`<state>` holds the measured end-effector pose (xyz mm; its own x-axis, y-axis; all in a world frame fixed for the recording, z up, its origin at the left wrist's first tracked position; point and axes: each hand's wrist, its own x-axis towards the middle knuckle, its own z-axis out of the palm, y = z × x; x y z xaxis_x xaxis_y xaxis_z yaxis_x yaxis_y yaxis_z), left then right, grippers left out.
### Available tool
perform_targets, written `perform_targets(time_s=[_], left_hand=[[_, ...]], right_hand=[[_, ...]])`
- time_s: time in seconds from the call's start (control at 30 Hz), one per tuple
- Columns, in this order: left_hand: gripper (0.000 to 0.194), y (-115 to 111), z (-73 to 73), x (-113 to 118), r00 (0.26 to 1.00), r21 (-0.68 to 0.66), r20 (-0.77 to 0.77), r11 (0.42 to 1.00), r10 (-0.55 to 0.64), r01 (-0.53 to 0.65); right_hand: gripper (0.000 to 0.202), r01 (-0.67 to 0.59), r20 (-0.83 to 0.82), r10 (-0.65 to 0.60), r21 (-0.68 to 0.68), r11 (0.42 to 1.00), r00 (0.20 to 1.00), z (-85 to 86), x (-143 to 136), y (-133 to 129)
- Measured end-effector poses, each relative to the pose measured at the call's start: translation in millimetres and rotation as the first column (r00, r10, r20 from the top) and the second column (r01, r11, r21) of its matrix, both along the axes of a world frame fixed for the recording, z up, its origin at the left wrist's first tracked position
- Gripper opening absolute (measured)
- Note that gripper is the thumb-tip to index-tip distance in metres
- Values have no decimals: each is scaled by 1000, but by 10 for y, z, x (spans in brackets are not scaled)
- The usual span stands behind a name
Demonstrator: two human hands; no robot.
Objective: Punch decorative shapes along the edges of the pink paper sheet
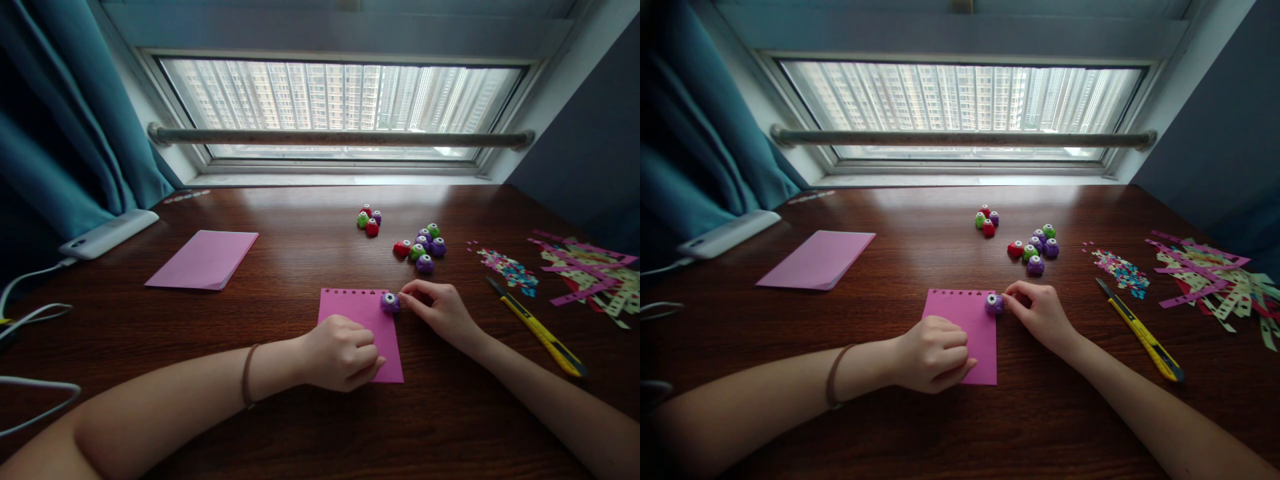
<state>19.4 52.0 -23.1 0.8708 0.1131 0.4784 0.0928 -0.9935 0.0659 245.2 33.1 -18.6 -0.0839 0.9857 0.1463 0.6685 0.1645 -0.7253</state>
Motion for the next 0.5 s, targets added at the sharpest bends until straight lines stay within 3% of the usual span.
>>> perform_targets(time_s=[0.5], left_hand=[[29, 2, -8, -1, 1000, -2, 8, 1000, 0, 0]], right_hand=[[20, -1, 7, 1, 3, 1000, 1000, -7, 2, 5]])
